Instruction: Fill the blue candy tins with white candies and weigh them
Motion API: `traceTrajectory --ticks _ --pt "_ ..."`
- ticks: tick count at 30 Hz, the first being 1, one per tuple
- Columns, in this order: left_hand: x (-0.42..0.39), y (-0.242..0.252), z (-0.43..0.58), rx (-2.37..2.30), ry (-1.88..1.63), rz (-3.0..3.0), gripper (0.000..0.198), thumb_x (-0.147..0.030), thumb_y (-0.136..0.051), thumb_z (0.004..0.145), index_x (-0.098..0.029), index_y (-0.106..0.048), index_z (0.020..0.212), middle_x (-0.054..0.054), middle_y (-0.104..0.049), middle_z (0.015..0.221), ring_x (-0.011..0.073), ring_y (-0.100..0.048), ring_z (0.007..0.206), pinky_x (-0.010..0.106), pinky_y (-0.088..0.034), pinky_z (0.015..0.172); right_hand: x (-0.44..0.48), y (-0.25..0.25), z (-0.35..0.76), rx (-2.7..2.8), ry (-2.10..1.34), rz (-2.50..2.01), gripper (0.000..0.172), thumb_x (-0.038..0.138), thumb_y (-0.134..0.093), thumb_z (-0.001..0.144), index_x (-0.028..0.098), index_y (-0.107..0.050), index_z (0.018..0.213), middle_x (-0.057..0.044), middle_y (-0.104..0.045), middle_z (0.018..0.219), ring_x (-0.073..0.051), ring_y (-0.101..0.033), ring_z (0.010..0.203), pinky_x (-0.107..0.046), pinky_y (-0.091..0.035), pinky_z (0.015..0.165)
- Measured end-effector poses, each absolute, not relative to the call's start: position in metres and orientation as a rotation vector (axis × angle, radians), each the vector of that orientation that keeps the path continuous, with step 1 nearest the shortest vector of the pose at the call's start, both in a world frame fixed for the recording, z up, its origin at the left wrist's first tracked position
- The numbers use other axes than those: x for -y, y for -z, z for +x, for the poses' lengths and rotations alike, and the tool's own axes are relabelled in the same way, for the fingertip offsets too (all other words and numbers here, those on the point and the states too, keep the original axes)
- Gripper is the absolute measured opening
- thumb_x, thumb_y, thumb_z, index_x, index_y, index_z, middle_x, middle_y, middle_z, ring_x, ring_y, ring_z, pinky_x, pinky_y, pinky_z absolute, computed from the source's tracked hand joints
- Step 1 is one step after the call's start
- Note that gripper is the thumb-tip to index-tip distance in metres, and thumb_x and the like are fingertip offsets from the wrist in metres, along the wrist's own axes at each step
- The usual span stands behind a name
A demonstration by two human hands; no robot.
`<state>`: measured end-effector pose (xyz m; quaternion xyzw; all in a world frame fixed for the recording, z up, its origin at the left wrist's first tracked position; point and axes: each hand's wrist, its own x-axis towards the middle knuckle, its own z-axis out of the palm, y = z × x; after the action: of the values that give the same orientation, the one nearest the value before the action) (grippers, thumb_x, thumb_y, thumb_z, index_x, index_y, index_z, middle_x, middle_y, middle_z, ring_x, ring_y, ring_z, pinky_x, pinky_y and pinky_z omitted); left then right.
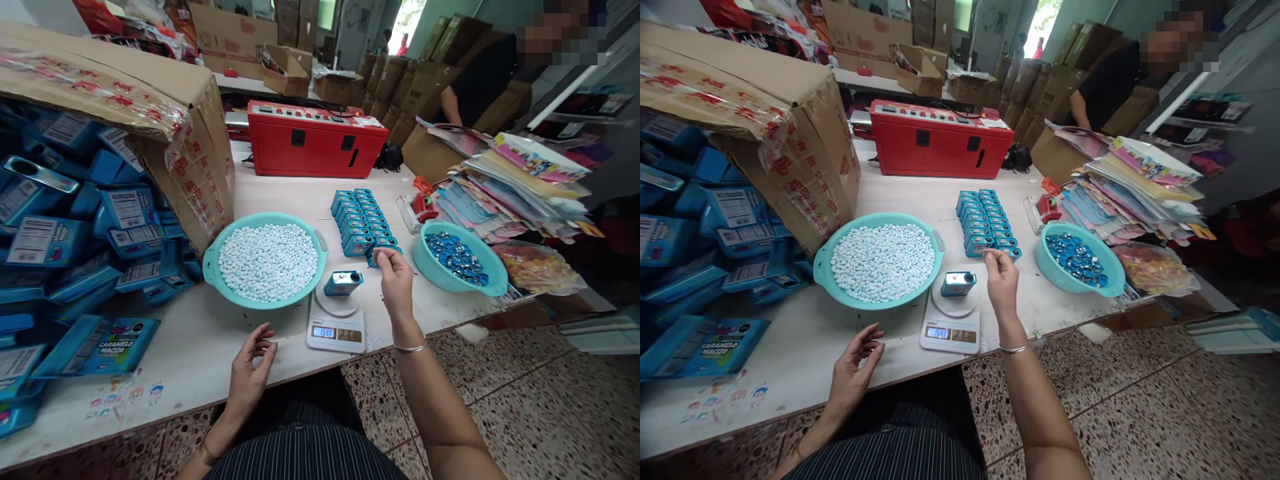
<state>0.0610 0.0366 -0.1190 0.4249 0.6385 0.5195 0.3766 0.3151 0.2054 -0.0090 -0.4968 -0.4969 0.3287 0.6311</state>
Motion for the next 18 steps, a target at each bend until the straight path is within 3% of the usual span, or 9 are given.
traceTrajectory --ticks 5,11,15,18 --pt "-0.037 0.123 0.064 -1.604 -1.323 1.092 0.051 -0.050 -0.066 0.079 -0.018 -0.062 0.119 0.011 -0.073 0.102 0.0179 -0.067 0.078 0.033 -0.058 0.072 -0.226 -0.004 0.262 1.721 -0.846 -1.127 0.007 0.022 -0.067 0.083 0.021 -0.071 0.089 -0.002 -0.069 0.093 -0.015 -0.061 0.086 -0.029 -0.047 0.084" --pt "-0.035 0.122 0.063 -1.612 -1.348 1.112 0.056 -0.054 -0.066 0.078 -0.017 -0.061 0.120 0.012 -0.072 0.103 0.0183 -0.068 0.080 0.032 -0.057 0.074 -0.241 0.018 0.159 2.972 -0.448 -1.221 0.035 0.039 -0.063 0.089 0.016 -0.063 0.115 -0.016 -0.064 0.119 -0.031 -0.058 0.113 -0.041 -0.048 0.087" --pt "-0.028 0.126 0.051 -1.684 -1.364 1.064 0.058 -0.057 -0.066 0.078 -0.018 -0.061 0.120 0.012 -0.072 0.104 0.0190 -0.068 0.083 0.031 -0.057 0.074 -0.244 0.030 0.138 3.140 -0.355 -1.201 0.042 0.047 -0.053 0.093 0.014 -0.060 0.119 -0.018 -0.059 0.125 -0.031 -0.059 0.112 -0.040 -0.049 0.085" --pt "-0.024 0.131 0.044 -1.699 -1.383 1.028 0.061 -0.060 -0.067 0.076 -0.018 -0.062 0.120 0.012 -0.072 0.102 0.0194 -0.068 0.082 0.032 -0.057 0.075 -0.244 0.027 0.142 3.096 -0.304 -1.204 0.038 0.042 -0.051 0.094 0.015 -0.060 0.119 -0.016 -0.060 0.123 -0.030 -0.060 0.109 -0.039 -0.050 0.082"
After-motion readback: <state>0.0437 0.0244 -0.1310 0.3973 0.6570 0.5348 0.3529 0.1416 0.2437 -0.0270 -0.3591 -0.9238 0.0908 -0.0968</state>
